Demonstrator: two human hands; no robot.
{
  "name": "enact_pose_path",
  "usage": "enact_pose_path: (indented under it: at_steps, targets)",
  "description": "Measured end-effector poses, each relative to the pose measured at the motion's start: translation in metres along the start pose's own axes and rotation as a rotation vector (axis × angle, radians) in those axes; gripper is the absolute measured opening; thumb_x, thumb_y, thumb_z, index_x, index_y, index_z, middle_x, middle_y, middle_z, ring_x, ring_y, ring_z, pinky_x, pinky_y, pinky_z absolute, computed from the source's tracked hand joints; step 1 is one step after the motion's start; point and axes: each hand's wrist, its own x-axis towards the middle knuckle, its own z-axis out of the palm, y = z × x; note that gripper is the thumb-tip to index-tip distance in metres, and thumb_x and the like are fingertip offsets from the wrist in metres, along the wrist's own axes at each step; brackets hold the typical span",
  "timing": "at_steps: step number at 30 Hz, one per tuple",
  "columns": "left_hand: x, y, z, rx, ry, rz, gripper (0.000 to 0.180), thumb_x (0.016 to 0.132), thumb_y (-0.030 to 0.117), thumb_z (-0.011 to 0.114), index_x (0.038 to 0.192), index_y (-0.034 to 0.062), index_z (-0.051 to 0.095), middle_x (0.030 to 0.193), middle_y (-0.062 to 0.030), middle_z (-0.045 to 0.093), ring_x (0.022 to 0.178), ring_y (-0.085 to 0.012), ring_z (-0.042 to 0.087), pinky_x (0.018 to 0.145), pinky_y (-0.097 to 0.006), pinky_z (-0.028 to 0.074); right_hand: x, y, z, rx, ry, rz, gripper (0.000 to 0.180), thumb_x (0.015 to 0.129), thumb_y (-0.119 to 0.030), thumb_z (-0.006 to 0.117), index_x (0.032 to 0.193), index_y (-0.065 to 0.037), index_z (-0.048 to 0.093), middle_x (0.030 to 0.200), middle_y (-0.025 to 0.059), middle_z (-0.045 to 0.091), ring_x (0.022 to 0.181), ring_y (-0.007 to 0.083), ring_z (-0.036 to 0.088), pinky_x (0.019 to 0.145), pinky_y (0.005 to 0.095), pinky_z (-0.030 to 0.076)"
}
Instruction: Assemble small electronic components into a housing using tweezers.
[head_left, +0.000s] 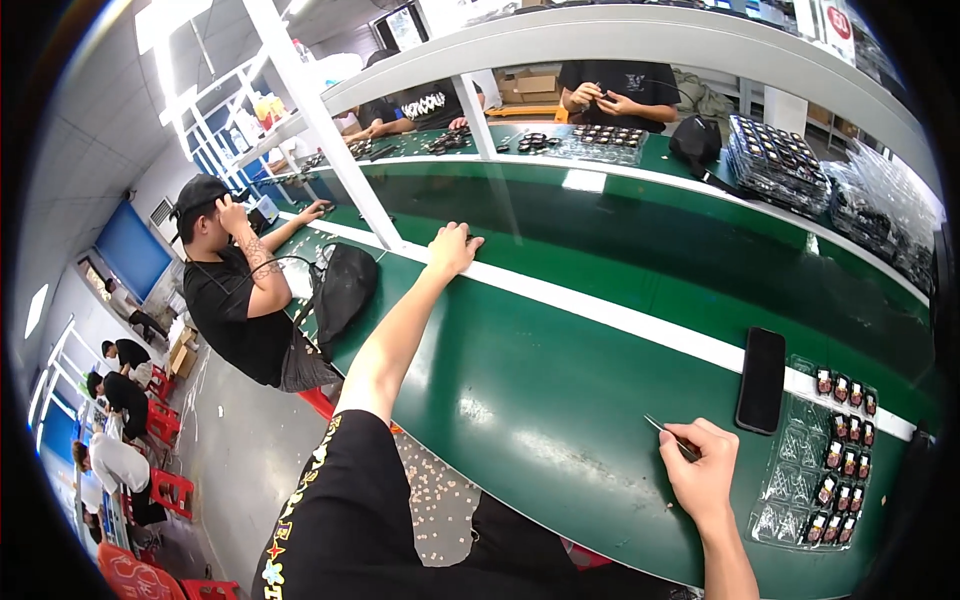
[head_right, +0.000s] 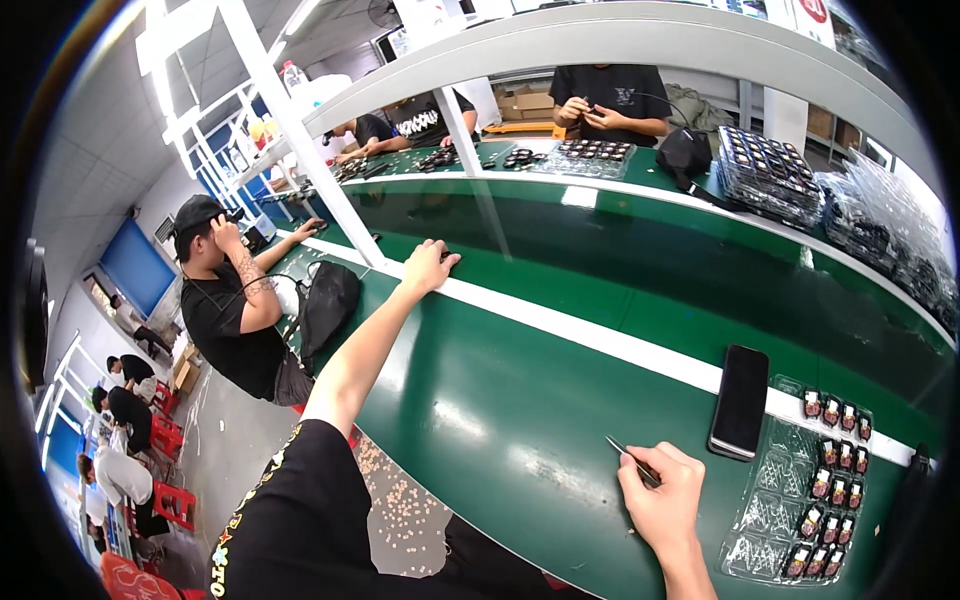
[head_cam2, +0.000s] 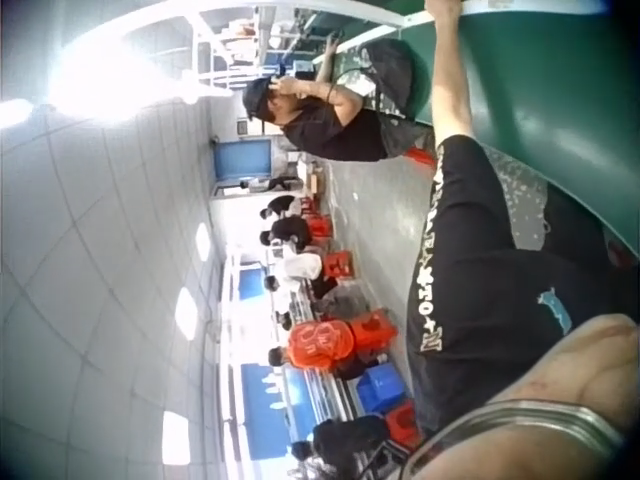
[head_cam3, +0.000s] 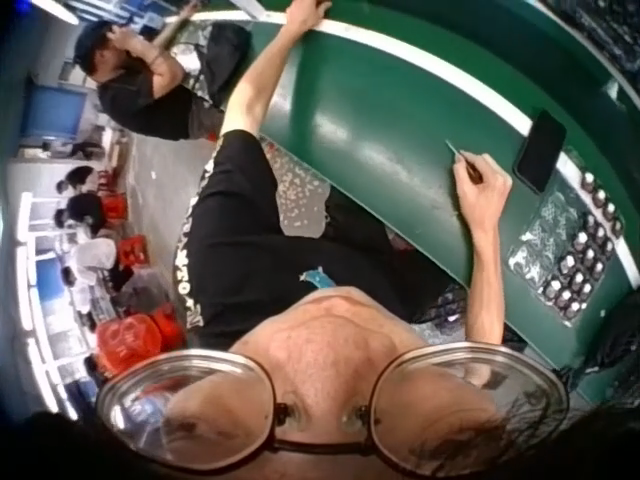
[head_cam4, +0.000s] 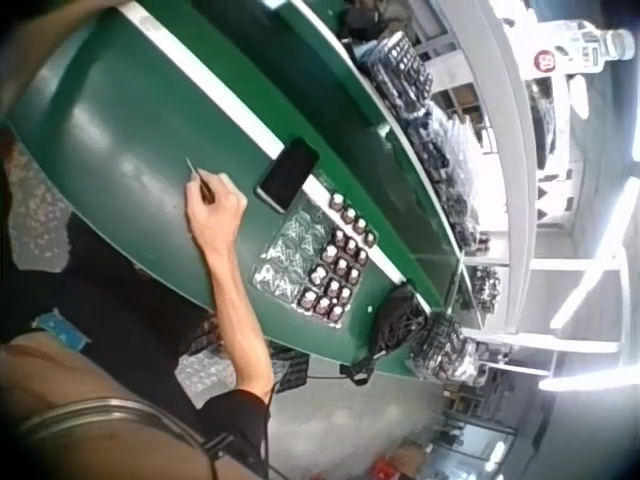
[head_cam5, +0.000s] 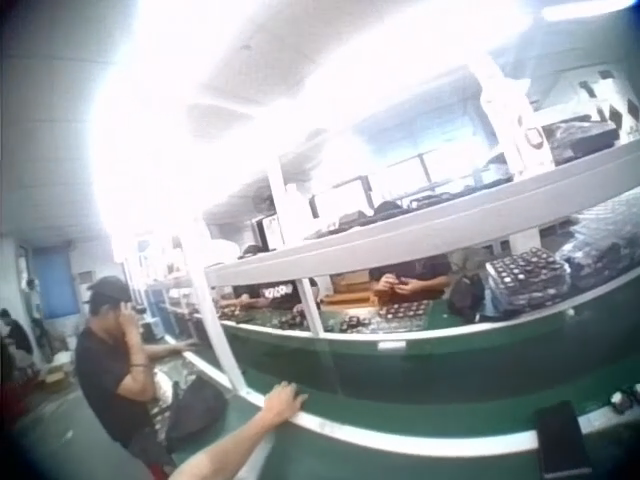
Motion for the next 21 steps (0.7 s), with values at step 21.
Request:
enact_pose_path:
  at_steps: [21]
  targets:
    - [-0.187, 0.223, -0.087, -0.956, -0.481, 0.937, 0.094, 0.077, 0.034, 0.097, 0.159, 0.0093, 0.057, 0.162, -0.0204, 0.051, 0.152, -0.0401, 0.049, 0.126, -0.051, 0.042, 0.005, 0.001, -0.005, 0.23, 0.126, 0.252, 0.011, 0.1, 0.001, 0.079, 0.108, 0.007, 0.083, 0.08, -0.0024, 0.061, 0.07, 0.0021, 0.051, 0.06, 0.0213, 0.037]
